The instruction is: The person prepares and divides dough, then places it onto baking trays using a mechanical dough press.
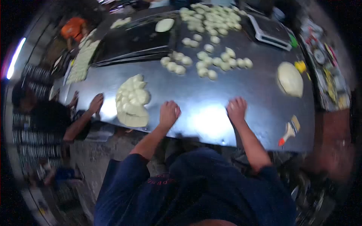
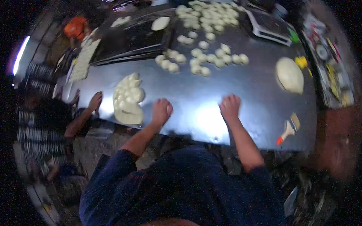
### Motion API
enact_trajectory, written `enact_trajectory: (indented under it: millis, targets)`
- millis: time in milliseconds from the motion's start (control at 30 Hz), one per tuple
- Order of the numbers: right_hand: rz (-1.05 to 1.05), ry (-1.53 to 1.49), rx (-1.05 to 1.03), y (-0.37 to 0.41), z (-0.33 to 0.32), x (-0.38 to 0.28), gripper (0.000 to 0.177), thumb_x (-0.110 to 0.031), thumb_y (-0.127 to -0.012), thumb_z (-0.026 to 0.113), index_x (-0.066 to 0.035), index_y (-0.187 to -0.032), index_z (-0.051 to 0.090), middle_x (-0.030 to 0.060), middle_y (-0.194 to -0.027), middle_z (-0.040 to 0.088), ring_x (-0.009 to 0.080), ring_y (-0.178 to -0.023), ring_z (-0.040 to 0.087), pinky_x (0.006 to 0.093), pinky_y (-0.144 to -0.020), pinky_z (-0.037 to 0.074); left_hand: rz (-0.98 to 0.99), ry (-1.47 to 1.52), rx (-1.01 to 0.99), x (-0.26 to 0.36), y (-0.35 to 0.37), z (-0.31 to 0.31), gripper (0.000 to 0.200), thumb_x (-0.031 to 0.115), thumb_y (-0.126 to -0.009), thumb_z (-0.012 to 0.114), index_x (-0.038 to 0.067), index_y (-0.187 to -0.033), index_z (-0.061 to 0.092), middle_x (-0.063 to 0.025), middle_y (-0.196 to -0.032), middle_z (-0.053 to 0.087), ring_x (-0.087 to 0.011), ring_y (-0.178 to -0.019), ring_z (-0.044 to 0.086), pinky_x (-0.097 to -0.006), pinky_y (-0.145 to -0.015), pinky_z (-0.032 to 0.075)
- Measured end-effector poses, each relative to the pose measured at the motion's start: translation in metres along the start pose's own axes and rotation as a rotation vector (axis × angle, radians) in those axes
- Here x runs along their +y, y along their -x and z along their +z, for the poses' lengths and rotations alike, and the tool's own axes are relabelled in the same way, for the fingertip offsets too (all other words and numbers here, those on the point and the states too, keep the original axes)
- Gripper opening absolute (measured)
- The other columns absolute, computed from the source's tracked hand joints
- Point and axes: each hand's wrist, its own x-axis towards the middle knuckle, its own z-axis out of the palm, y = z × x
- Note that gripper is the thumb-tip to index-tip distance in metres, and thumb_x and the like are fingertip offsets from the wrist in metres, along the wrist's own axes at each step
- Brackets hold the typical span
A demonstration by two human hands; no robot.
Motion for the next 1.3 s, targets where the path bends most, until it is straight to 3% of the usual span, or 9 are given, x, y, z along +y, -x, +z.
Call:
enact_trajectory:
  millis: [467,500,600,700,833,1033,1167,1233,1300]
  targets:
    - [-0.107,-0.379,-0.042,0.057,-0.035,-0.057,0.009,-0.001,-0.073,0.063,-0.003,-0.081,0.06,0.0164,-0.092,0.06,0.0361,-0.093,0.056,0.0435,-0.082,0.046,0.089,0.167,-0.038,0.024,0.075,0.025,0.016,0.02,-0.065,0.071,0.009,-0.066,0.06,-0.011,-0.087,0.058,-0.0304,-0.086,0.054,-0.0428,-0.075,0.044]
    - [0.031,-0.431,-0.092,0.066,-0.032,-0.078,0.012,-0.002,-0.07,0.064,-0.002,-0.081,0.061,0.0163,-0.09,0.061,0.0357,-0.094,0.057,0.044,-0.083,0.047,0.028,0.247,0.198,0.058,0.07,0.011,0.016,0.014,-0.063,0.073,0.01,-0.06,0.057,-0.0096,-0.085,0.058,-0.0302,-0.085,0.053,-0.0422,-0.073,0.045]
    - [0.613,-0.571,-0.472,0.002,-0.049,-0.096,0.022,-0.019,-0.08,0.071,-0.002,-0.092,0.066,0.0149,-0.098,0.067,0.0236,-0.084,0.065,0.0349,-0.075,0.052,0.086,0.291,-0.256,0.075,0.048,0.0,0.022,0.01,-0.064,0.076,0.009,-0.082,0.063,-0.0129,-0.097,0.059,-0.0342,-0.094,0.055,-0.0447,-0.082,0.046]
    - [0.24,-0.963,-0.103,-0.116,-0.071,-0.048,0.037,-0.018,-0.077,0.074,-0.006,-0.111,0.066,0.0086,-0.101,0.069,0.0158,-0.084,0.066,0.0295,-0.075,0.053,0.135,0.353,-0.162,0.073,0.036,-0.019,0.031,0.008,-0.065,0.075,0.009,-0.094,0.063,-0.0139,-0.104,0.06,-0.0346,-0.102,0.054,-0.0449,-0.087,0.045]
    - [-0.082,-0.376,0.487,-0.249,-0.125,-0.013,0.046,-0.024,-0.078,0.076,-0.006,-0.118,0.062,0.011,-0.107,0.066,0.0283,-0.098,0.066,0.0377,-0.08,0.053,-0.041,0.403,-0.161,0.068,0.062,-0.026,0.046,-0.001,-0.067,0.069,0.007,-0.111,0.062,-0.0162,-0.109,0.06,-0.0346,-0.107,0.054,-0.0424,-0.092,0.045]
    - [0.113,-0.618,-0.004,-0.195,-0.078,-0.031,0.055,-0.024,-0.074,0.078,-0.013,-0.124,0.059,0.0133,-0.108,0.065,0.0262,-0.094,0.063,0.037,-0.079,0.051,-0.697,0.745,0.01,0.078,0.051,-0.054,0.049,0.003,-0.076,0.074,0.002,-0.122,0.055,-0.011,-0.102,0.063,-0.0201,-0.09,0.063,-0.0308,-0.079,0.051]
    - [-0.329,-0.828,-0.86,-0.054,-0.083,-0.133,0.071,-0.002,-0.079,0.065,-0.021,-0.144,0.043,0.0097,-0.136,0.043,0.0245,-0.11,0.057,0.0337,-0.089,0.05,-0.546,0.986,-0.026,0.116,0.009,-0.099,0.067,0.002,-0.082,0.073,0.001,-0.138,0.037,-0.0117,-0.115,0.058,-0.0194,-0.093,0.063,-0.0292,-0.079,0.054]
    - [0.079,-1.27,-0.836,-0.027,-0.072,-0.138,0.046,-0.005,-0.083,0.063,-0.015,-0.128,0.058,0.0082,-0.131,0.049,0.0219,-0.104,0.058,0.0319,-0.087,0.049,-0.73,1.475,-0.144,0.141,-0.017,-0.125,0.074,0.003,-0.082,0.073,0.001,-0.143,0.031,-0.0142,-0.131,0.047,-0.0211,-0.105,0.06,-0.032,-0.086,0.053]
    - [-0.11,-0.865,-0.254,-0.054,-0.114,-0.128,0.031,-0.01,-0.084,0.066,-0.009,-0.115,0.063,0.0078,-0.117,0.058,0.0162,-0.093,0.06,0.0274,-0.075,0.051,-0.218,1.3,-0.119,0.158,-0.019,-0.118,0.081,0.005,-0.084,0.072,0.005,-0.148,0.023,-0.0139,-0.14,0.037,-0.0223,-0.113,0.055,-0.035,-0.092,0.05]
